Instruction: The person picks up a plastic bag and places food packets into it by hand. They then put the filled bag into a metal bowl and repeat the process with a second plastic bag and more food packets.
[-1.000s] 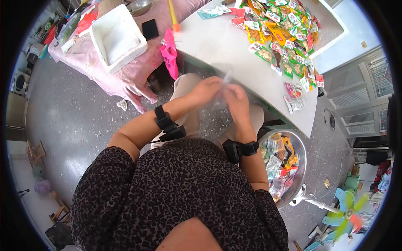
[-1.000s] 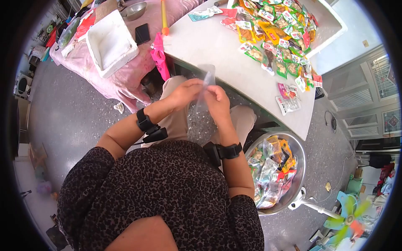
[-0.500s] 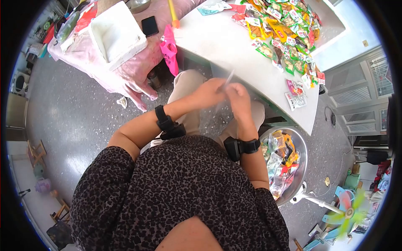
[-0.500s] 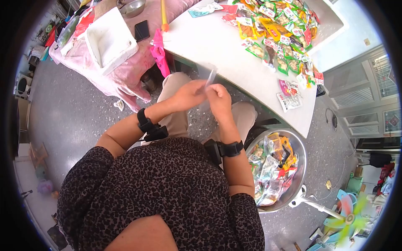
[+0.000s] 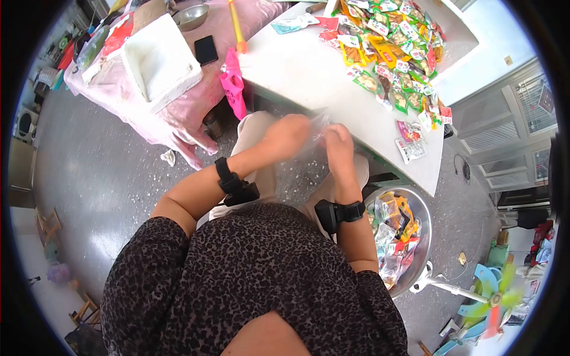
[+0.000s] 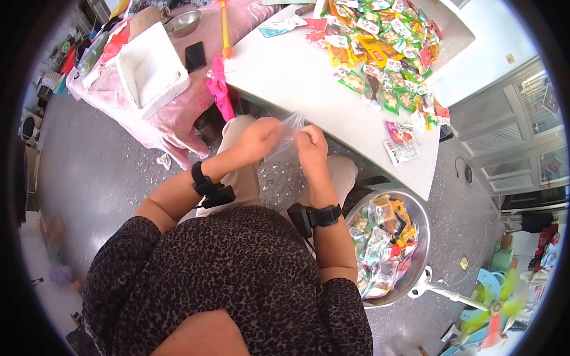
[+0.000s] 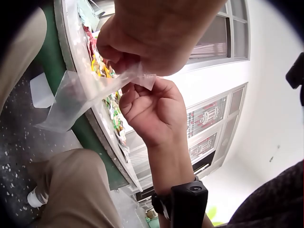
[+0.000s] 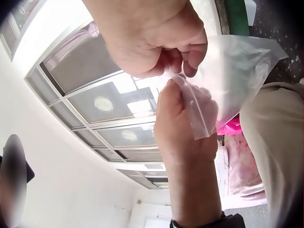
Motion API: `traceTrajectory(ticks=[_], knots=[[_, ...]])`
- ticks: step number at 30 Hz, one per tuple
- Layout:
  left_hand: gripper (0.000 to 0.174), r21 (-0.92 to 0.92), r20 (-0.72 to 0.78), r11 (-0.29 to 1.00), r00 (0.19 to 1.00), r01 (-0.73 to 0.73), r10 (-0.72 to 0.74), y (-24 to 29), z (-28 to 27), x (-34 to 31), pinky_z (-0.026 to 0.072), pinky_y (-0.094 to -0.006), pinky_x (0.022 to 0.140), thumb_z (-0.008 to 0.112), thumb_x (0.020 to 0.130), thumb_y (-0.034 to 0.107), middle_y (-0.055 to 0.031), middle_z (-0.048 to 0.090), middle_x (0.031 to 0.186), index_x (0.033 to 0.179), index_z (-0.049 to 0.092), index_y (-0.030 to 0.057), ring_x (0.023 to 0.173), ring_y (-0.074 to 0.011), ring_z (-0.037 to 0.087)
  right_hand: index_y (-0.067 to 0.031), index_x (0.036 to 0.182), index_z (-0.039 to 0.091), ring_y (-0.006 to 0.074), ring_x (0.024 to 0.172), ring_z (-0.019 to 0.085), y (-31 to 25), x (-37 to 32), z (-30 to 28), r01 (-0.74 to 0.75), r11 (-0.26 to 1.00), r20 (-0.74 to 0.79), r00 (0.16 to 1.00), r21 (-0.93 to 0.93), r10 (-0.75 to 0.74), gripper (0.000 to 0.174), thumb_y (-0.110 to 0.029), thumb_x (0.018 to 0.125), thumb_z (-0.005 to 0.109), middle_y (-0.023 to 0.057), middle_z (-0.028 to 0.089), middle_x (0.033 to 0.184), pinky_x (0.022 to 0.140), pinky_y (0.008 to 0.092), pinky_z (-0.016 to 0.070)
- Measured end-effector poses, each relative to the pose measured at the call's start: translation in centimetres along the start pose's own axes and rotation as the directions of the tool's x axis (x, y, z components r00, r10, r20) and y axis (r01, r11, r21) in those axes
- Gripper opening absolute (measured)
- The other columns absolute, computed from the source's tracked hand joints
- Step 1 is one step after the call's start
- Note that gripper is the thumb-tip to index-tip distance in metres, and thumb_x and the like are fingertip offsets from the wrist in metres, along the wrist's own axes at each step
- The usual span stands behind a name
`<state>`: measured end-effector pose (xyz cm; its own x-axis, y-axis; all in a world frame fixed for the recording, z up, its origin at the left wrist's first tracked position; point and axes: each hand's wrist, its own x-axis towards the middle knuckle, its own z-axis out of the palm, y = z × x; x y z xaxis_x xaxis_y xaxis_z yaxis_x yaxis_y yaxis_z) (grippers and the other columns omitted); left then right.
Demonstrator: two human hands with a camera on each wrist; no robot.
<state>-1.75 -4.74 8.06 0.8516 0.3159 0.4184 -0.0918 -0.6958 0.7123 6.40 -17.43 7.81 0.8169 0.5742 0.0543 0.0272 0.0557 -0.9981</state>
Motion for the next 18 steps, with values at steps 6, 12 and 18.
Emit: traceTrajectory(ticks=[6,12,18], knots=[[0.010,0.251,-0.196,0.964,0.970,-0.089,0.141,0.2,-4.2,5.0,0.0420,-0.0382,0.061,0.048,0.074,0.012,-0.0134,0.054,0.070,0.079,0.053,0.0037,0.068,-0.0312,0.052,-0.0034,0.070,0.049,0.0073,0.058,0.046,-1.6,4.3,-0.3,-0.004,1.000,-0.083,0.997,0.008,0.005,0.008,-0.008,0.075,0.047,0.0022,0.051,0.066,0.052,0.0204,0.0397],[0.015,0.637,-0.066,0.641,0.799,-0.427,0.598,1.2,-6.4,9.7,0.0401,-0.0330,0.052,0.055,0.061,0.006,-0.0068,0.048,0.063,0.076,0.052,0.0060,0.058,-0.0224,0.050,-0.0034,0.074,0.050,0.0100,0.063,0.050,-3.0,9.9,3.2,0.094,0.981,-0.132,0.989,0.169,-0.072,0.007,-0.009,0.075,0.047,0.0039,0.053,0.068,0.055,0.0219,0.0416],[0.006,0.616,0.128,0.639,0.859,-0.461,0.496,-3.8,-2.1,10.4,0.0403,-0.0347,0.053,0.051,0.062,0.010,-0.0066,0.049,0.065,0.066,0.047,0.0079,0.061,-0.0221,0.052,-0.0004,0.075,0.051,0.0236,0.068,0.053,3.5,14.2,2.0,0.091,0.921,-0.046,0.992,-0.379,-0.117,0.013,-0.012,0.074,0.045,0.0135,0.054,0.072,0.063,0.0313,0.0419]])
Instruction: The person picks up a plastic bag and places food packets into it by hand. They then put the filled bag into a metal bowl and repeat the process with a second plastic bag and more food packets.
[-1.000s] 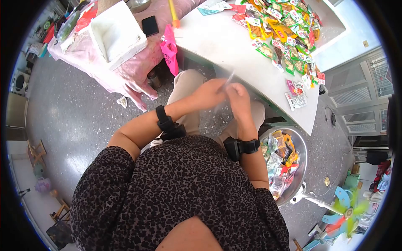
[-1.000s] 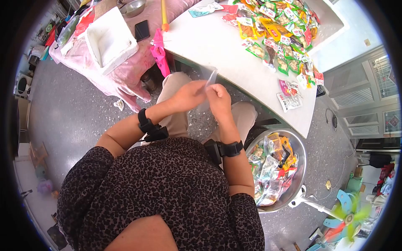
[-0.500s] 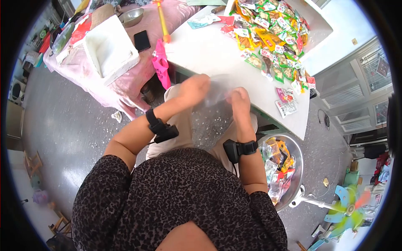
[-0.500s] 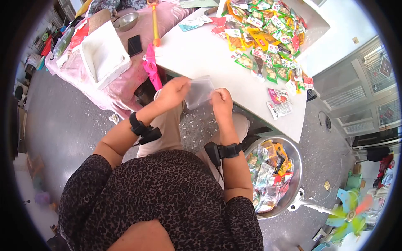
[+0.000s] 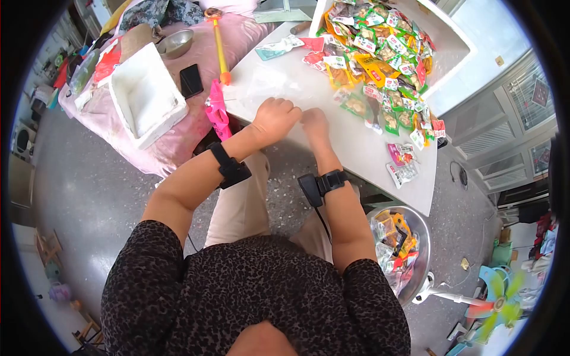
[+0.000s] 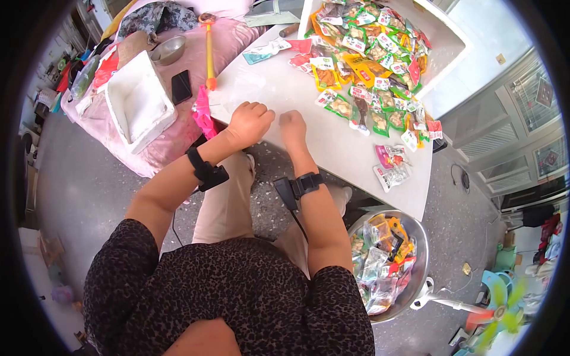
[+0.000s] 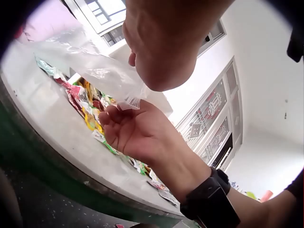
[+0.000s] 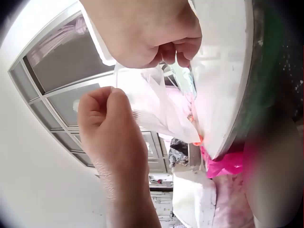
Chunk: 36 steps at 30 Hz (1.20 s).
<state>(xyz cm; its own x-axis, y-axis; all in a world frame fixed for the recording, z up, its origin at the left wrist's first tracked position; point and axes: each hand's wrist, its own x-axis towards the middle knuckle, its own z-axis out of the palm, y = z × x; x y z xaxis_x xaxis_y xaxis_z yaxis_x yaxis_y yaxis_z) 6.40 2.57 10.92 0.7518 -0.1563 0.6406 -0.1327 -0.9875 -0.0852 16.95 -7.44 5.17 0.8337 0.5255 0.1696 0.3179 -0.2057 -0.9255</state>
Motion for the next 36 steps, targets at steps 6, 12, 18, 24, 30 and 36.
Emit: traceTrajectory(ticks=[6,12,18,24,30,36], knots=[[0.008,-0.179,0.331,0.780,0.783,0.600,-0.526,-0.2,7.6,-2.3,0.0415,-0.0412,0.064,0.045,0.070,0.013,-0.0124,0.054,0.074,0.072,0.050,0.0065,0.072,-0.0299,0.054,-0.0012,0.077,0.052,0.0339,0.074,0.051,3.4,1.1,-2.8,0.237,0.902,-0.018,0.965,-0.361,-0.261,0.012,-0.012,0.072,0.050,0.0195,0.054,0.077,0.068,0.0374,0.0407],[0.008,-0.298,0.244,0.780,0.834,0.551,-0.496,-0.1,8.8,-2.5,0.0416,-0.0420,0.062,0.045,0.070,0.013,-0.0140,0.053,0.071,0.073,0.048,0.0059,0.069,-0.0323,0.052,-0.0080,0.104,0.047,0.0343,0.094,0.047,4.7,2.8,-11.5,0.150,0.641,-0.140,0.915,-0.753,-0.378,0.039,-0.017,0.067,0.057,0.0188,0.048,0.104,0.078,0.0399,0.0388],[0.008,-0.274,0.200,0.823,0.866,0.498,-0.458,0.2,8.5,-2.5,0.0419,-0.0413,0.063,0.046,0.069,0.013,-0.0139,0.053,0.071,0.071,0.048,0.0056,0.070,-0.0316,0.053,-0.0063,0.101,0.046,0.0363,0.098,0.044,6.0,3.6,-15.1,0.015,0.571,-0.087,0.985,-0.821,-0.152,0.037,-0.018,0.067,0.056,0.0198,0.042,0.111,0.080,0.0427,0.0385],[0.008,-0.272,0.239,0.788,0.831,0.553,-0.501,0.1,8.9,-2.5,0.0415,-0.0408,0.063,0.047,0.070,0.013,-0.0123,0.054,0.073,0.073,0.050,0.0062,0.071,-0.0320,0.052,-0.0027,0.101,0.046,0.0337,0.087,0.050,8.9,5.2,-16.9,0.149,0.486,-0.052,0.925,-0.861,-0.376,0.030,-0.010,0.072,0.051,0.0167,0.050,0.099,0.073,0.0392,0.0428],[0.012,-0.233,0.374,0.742,0.762,0.628,-0.528,0.3,8.3,-1.8,0.0409,-0.0405,0.065,0.044,0.072,0.015,-0.0129,0.054,0.076,0.077,0.052,0.0067,0.075,-0.0319,0.052,-0.0042,0.096,0.044,0.0262,0.070,0.057,6.1,4.0,-18.3,-0.006,1.000,-0.504,0.864,0.015,0.012,0.018,-0.014,0.081,0.044,0.0119,0.055,0.083,0.057,0.0353,0.0468],[0.013,-0.316,0.352,0.716,0.778,0.623,-0.521,1.0,8.3,-2.0,0.0408,-0.0392,0.068,0.043,0.074,0.014,-0.0144,0.053,0.079,0.079,0.052,0.0063,0.079,-0.0318,0.051,-0.0061,0.091,0.043,0.0201,0.061,0.058,1.9,-2.5,-17.1,-0.214,0.735,-0.082,0.935,0.643,0.345,0.014,-0.018,0.083,0.045,0.0088,0.056,0.074,0.043,0.0298,0.0441]])
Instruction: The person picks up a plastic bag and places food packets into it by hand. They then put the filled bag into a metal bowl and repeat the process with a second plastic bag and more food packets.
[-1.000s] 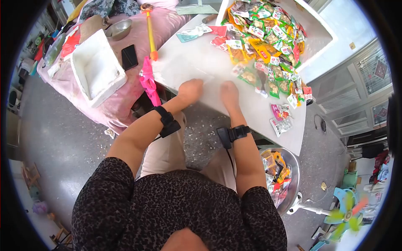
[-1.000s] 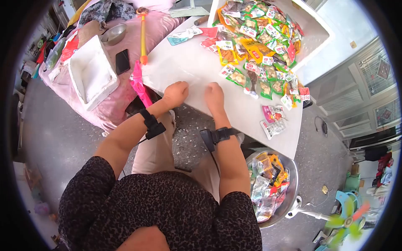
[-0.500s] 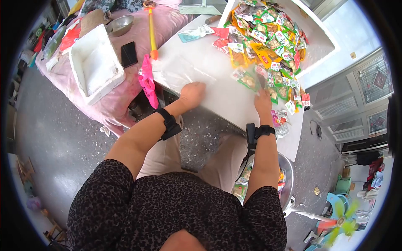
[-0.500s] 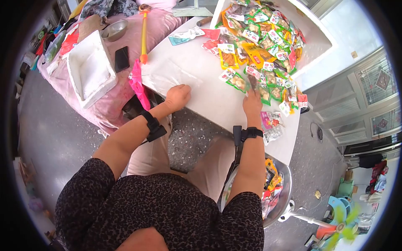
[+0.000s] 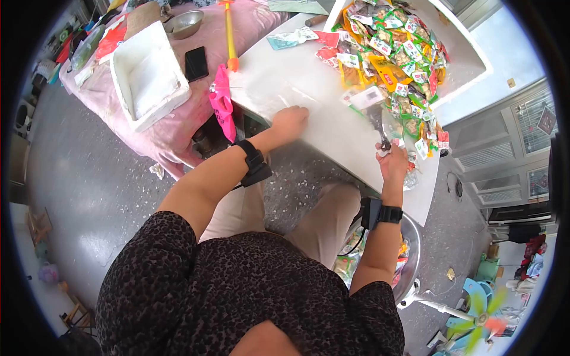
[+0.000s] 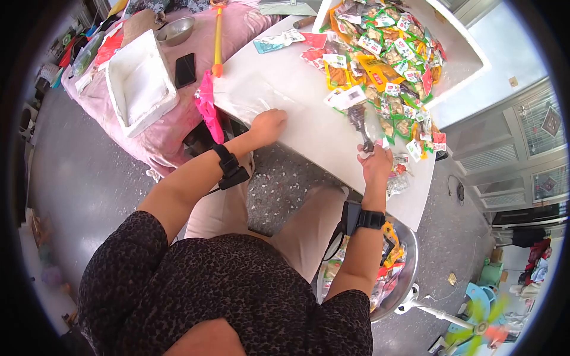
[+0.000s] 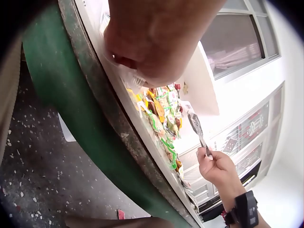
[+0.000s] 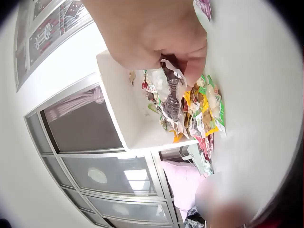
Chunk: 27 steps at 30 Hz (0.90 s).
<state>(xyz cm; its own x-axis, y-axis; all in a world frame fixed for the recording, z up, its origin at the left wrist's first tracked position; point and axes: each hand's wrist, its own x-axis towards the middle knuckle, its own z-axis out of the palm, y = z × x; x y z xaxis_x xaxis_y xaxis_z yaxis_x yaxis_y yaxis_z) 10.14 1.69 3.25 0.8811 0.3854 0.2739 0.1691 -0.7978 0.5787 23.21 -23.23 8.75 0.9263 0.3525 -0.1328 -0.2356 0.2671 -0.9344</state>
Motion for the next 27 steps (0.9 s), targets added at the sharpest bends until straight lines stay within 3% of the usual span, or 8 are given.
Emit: traceTrajectory(ticks=[3,8,15,20,24,27], knots=[[0.014,-0.068,-0.011,0.997,1.000,0.022,-0.023,0.3,0.2,-0.2,0.0405,-0.0386,0.070,0.042,0.075,0.015,-0.0151,0.053,0.080,0.079,0.052,0.0063,0.080,-0.0320,0.050,-0.0060,0.091,0.043,0.0204,0.060,0.058,1.1,-2.7,0.6,-0.100,0.989,0.075,0.991,-0.108,0.109,0.014,-0.017,0.083,0.045,0.0094,0.056,0.073,0.042,0.0299,0.0437],[0.015,-0.102,0.009,0.993,0.999,0.053,-0.053,0.5,0.6,0.0,0.0399,-0.0381,0.071,0.042,0.076,0.016,-0.0153,0.053,0.080,0.079,0.052,0.0056,0.081,-0.0317,0.050,-0.0029,0.095,0.043,0.0211,0.059,0.058,2.7,-4.6,1.4,-0.223,0.970,0.143,0.961,-0.101,0.236,0.018,-0.015,0.083,0.044,0.0109,0.055,0.078,0.038,0.0255,0.0442],[0.016,-0.208,-0.034,0.978,0.999,0.026,-0.034,0.2,1.2,0.2,0.0395,-0.0371,0.072,0.042,0.075,0.016,-0.0155,0.053,0.077,0.075,0.054,0.0051,0.081,-0.0311,0.050,-0.0025,0.095,0.042,0.0205,0.058,0.057,2.9,-4.5,1.4,-0.257,0.955,0.152,0.948,-0.149,0.279,0.018,-0.016,0.083,0.044,0.0104,0.055,0.076,0.037,0.0252,0.0437],[0.015,0.006,0.009,0.997,0.997,-0.076,0.076,2.7,0.1,-0.4,0.0411,-0.0385,0.068,0.044,0.073,0.016,-0.0145,0.054,0.077,0.074,0.055,0.0050,0.078,-0.0301,0.051,-0.0024,0.094,0.042,0.0195,0.057,0.057,2.7,-4.4,2.5,-0.272,0.929,0.190,0.927,-0.251,0.323,0.019,-0.018,0.084,0.043,0.0105,0.055,0.077,0.038,0.0248,0.0430],[0.014,0.062,0.026,0.989,0.991,-0.135,0.134,4.2,0.4,-0.7,0.0425,-0.0393,0.064,0.047,0.072,0.016,-0.0127,0.054,0.077,0.073,0.054,0.0051,0.075,-0.0295,0.052,-0.0045,0.094,0.041,0.0187,0.062,0.057,3.9,-4.0,4.2,-0.284,0.952,0.228,0.925,-0.113,0.304,0.017,-0.018,0.085,0.041,0.0091,0.055,0.078,0.045,0.0275,0.0457],[0.012,0.102,-0.062,0.958,0.959,-0.269,0.276,3.3,2.7,-0.3,0.0427,-0.0390,0.063,0.048,0.071,0.016,-0.0121,0.053,0.076,0.072,0.054,0.0057,0.075,-0.0294,0.053,-0.0057,0.094,0.041,0.0181,0.064,0.056,5.9,-3.0,6.0,-0.306,0.952,0.206,0.930,-0.020,0.304,0.015,-0.018,0.085,0.041,0.0081,0.054,0.077,0.048,0.0299,0.0465]])
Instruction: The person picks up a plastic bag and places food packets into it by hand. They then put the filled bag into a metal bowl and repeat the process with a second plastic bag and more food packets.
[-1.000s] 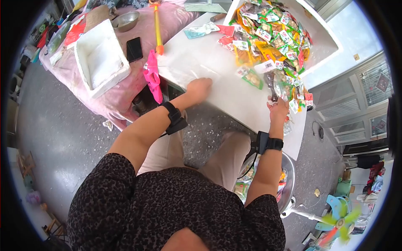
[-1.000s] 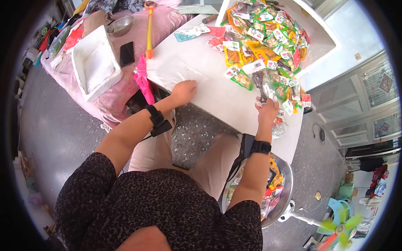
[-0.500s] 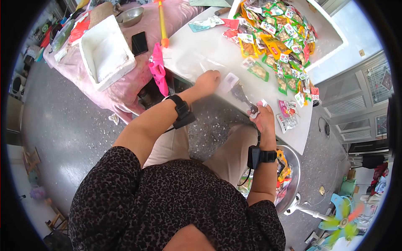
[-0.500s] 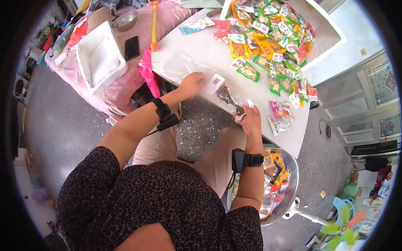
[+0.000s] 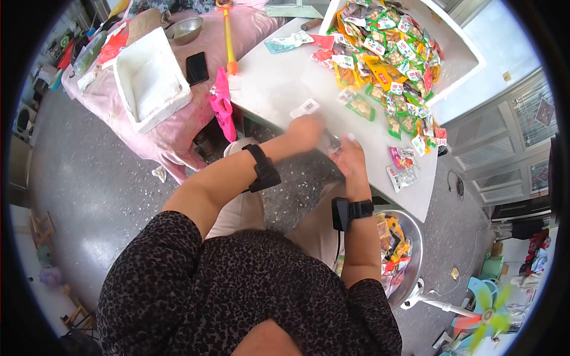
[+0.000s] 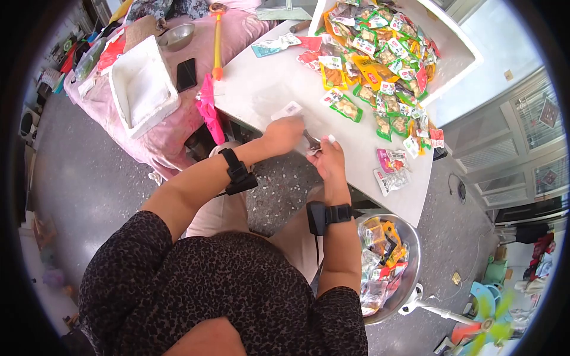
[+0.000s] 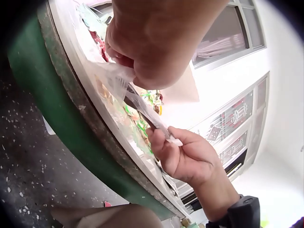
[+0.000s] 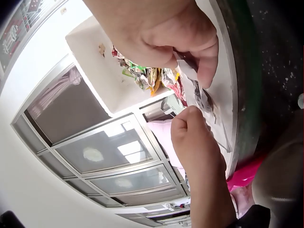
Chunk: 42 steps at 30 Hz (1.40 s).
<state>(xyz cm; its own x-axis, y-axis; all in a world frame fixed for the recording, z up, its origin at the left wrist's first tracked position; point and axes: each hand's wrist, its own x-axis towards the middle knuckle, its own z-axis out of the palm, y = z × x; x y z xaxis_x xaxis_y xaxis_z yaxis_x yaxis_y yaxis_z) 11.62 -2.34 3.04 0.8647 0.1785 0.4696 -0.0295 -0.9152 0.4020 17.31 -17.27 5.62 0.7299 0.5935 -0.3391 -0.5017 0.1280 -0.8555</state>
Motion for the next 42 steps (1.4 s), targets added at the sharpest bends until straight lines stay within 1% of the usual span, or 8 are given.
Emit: traceTrajectory(ticks=[4,7,13,19,22,31,34,42], knots=[[0.011,-0.027,0.164,0.998,0.985,0.059,-0.054,2.5,-3.0,0.2,0.0427,-0.0385,0.061,0.048,0.069,0.015,-0.0115,0.053,0.075,0.072,0.053,0.0061,0.075,-0.0284,0.053,-0.0055,0.090,0.043,0.0166,0.062,0.054,0.7,1.4,2.3,-0.037,0.997,0.042,0.999,0.064,0.034,0.015,-0.019,0.083,0.043,0.0076,0.053,0.074,0.048,0.0274,0.0440],[0.011,-0.020,0.146,1.000,0.989,-0.016,0.019,2.0,-3.2,0.2,0.0423,-0.0384,0.062,0.048,0.069,0.015,-0.0113,0.052,0.073,0.072,0.053,0.0059,0.075,-0.0278,0.053,-0.0051,0.086,0.044,0.0171,0.061,0.054,0.0,2.7,1.3,-0.146,0.909,0.066,0.980,-0.391,0.186,0.012,-0.016,0.081,0.044,0.0087,0.052,0.073,0.050,0.0286,0.0451],[0.011,-0.070,0.160,0.996,0.985,-0.062,0.072,1.1,-2.5,0.1,0.0405,-0.0392,0.063,0.047,0.069,0.016,-0.0121,0.051,0.072,0.070,0.052,0.0062,0.074,-0.0287,0.050,0.0010,0.090,0.046,0.0220,0.081,0.055,0.5,3.2,2.1,-0.129,0.991,0.143,0.981,-0.024,0.131,0.018,-0.007,0.076,0.037,0.0122,0.052,0.086,0.068,0.0338,0.0481],[0.011,-0.077,0.137,0.996,0.989,-0.050,0.060,0.4,-2.7,0.3,0.0399,-0.0399,0.062,0.046,0.069,0.016,-0.0123,0.051,0.073,0.070,0.051,0.0063,0.073,-0.0293,0.050,0.0057,0.100,0.043,0.0250,0.092,0.052,0.7,2.7,3.1,-0.039,0.971,0.048,0.998,-0.237,0.051,0.027,-0.005,0.076,0.034,0.0174,0.049,0.100,0.074,0.0392,0.0464],[0.010,-0.084,0.152,0.996,0.988,-0.024,0.037,0.1,-2.5,0.2,0.0400,-0.0399,0.063,0.046,0.070,0.015,-0.0123,0.051,0.074,0.071,0.051,0.0063,0.073,-0.0297,0.050,0.0068,0.104,0.041,0.0257,0.095,0.051,0.9,2.1,3.1,-0.032,0.999,0.135,0.990,-0.020,0.035,0.031,-0.007,0.077,0.034,0.0185,0.048,0.105,0.078,0.0391,0.0445],[0.016,-0.200,0.177,0.978,0.984,0.064,-0.028,-0.8,-3.6,1.4,0.0416,-0.0378,0.066,0.047,0.069,0.012,-0.0134,0.052,0.078,0.082,0.053,0.0051,0.077,-0.0299,0.051,-0.0013,0.085,0.049,0.0245,0.073,0.053,2.2,5.6,3.9,-0.104,0.889,0.171,0.985,0.446,0.030,0.014,-0.004,0.072,0.046,0.0112,0.054,0.085,0.066,0.0377,0.0430],[0.012,-0.231,0.137,0.973,0.990,0.013,0.019,-1.4,-3.3,1.6,0.0418,-0.0377,0.064,0.048,0.070,0.011,-0.0135,0.052,0.077,0.080,0.052,0.0046,0.074,-0.0304,0.051,-0.0037,0.087,0.049,0.0240,0.075,0.053,0.7,5.0,1.9,-0.008,0.957,0.225,0.972,0.290,-0.060,0.014,-0.003,0.073,0.049,0.0111,0.054,0.085,0.066,0.0358,0.0432],[0.005,-0.316,-0.061,0.936,0.988,-0.151,0.139,-3.3,-0.2,2.5,0.0419,-0.0384,0.060,0.048,0.072,0.008,-0.0128,0.050,0.070,0.074,0.050,0.0042,0.068,-0.0307,0.051,-0.0067,0.091,0.047,0.0211,0.081,0.053,-8.1,4.9,-5.8,0.202,0.978,-0.153,0.969,0.044,-0.193,0.016,-0.007,0.075,0.052,0.0074,0.053,0.085,0.067,0.0326,0.0425]])
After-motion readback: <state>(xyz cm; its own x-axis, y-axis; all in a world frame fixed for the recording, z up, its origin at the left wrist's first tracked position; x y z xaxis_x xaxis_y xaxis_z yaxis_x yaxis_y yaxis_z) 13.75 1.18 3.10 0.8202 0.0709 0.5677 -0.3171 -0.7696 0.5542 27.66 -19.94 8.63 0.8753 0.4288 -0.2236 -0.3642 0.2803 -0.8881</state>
